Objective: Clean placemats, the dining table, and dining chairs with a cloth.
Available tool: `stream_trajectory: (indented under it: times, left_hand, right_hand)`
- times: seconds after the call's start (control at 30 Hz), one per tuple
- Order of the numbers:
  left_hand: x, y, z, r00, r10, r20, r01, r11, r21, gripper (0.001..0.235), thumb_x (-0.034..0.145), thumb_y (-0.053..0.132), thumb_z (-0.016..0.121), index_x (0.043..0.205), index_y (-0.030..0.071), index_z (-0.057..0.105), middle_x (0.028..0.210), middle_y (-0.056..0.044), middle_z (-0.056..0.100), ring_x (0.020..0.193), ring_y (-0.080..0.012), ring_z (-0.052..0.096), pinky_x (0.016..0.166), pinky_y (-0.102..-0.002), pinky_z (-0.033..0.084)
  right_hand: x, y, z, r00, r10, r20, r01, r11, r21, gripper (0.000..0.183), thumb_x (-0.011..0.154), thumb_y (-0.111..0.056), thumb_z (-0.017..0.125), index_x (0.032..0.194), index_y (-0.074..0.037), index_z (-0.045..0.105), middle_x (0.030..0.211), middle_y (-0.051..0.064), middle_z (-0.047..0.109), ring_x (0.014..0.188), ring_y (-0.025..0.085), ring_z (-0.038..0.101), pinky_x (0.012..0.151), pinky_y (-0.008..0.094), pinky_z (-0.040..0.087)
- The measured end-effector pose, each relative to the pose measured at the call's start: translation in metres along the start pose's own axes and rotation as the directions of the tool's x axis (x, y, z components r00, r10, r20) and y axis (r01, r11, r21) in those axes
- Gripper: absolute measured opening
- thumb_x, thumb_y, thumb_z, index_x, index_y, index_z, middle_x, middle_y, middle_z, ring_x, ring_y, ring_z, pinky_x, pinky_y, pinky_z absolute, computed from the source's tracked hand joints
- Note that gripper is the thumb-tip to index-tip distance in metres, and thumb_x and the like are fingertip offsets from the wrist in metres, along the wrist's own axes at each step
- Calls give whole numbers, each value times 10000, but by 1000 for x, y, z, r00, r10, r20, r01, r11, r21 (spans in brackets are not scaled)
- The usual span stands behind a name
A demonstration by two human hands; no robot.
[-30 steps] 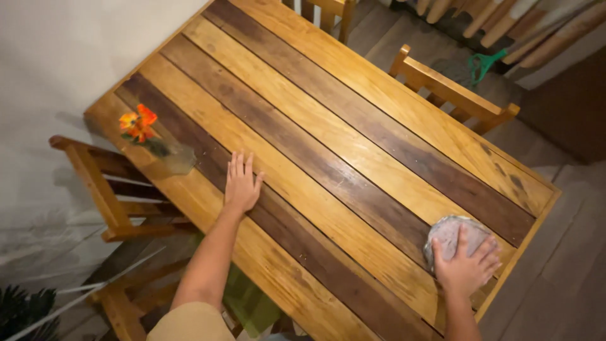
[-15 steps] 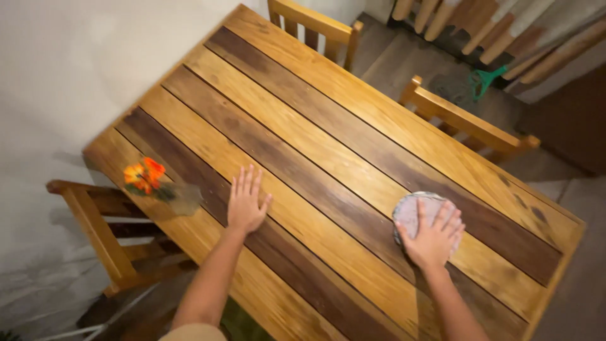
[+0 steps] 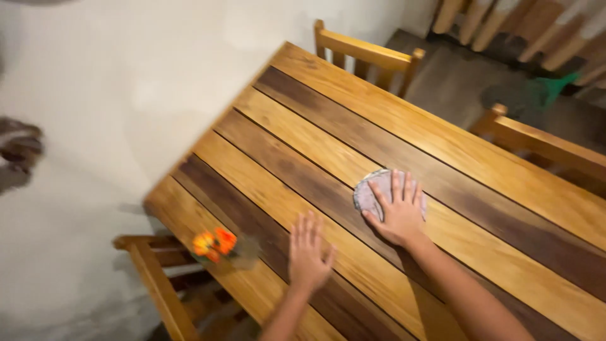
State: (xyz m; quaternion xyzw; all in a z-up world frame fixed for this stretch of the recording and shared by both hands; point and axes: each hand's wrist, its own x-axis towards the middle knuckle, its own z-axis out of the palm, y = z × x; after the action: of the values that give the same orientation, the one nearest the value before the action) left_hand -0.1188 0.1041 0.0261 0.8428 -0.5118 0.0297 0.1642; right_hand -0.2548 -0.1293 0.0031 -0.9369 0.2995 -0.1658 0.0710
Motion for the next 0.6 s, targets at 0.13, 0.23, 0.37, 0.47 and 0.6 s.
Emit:
stream_trajectory:
  times: [0.13,0.23,0.37,0.47,0.6]
  left_hand:
    - [4,-2,-4,1000,-11,-7,10,995,-103,786,941,432,569,1572,29,329,1645,-213,282,1531,-429,185,1233,-555,124]
    - [2,-4,-11,999,-22,44,30,983,-180,766,951,415,602,1564,25,361,1640,-211,307,1543,-438,196,1248,-569,119]
    - [5,-10,-13,1000,-26,17,28,980,-195,772,968,397,616,1585,7,364,1671,-210,316,1562,-450,194,1249,-561,131]
    - [5,-17,-3,998,-34,61,49,967,-248,769,972,405,619,1565,-15,367,1657,-241,306,1544,-461,194,1231,-576,127]
    - [1,-31,8,994,-34,102,63,954,-294,773,986,421,658,1564,-19,393,1662,-267,302,1551,-476,200,1230,-591,139]
  right_hand:
    - [72,-45,34,993,-78,87,78,997,3,813,853,-725,481,1574,-384,325,1651,286,156,1502,549,107,1177,686,59]
    - [124,-75,69,986,-144,86,145,989,-11,810,879,-740,444,1592,-386,295,1660,293,118,1512,554,69,1180,687,33]
    - [198,-126,98,969,-181,166,182,983,11,809,887,-760,416,1591,-382,286,1664,278,78,1511,552,22,1172,690,1]
    - [247,-155,122,961,-234,149,229,972,53,805,896,-759,401,1598,-381,292,1679,278,67,1522,546,10,1183,682,-7]
    - [304,-188,147,924,-316,217,312,949,56,797,874,-765,410,1584,-414,321,1689,240,72,1533,515,12,1192,673,1]
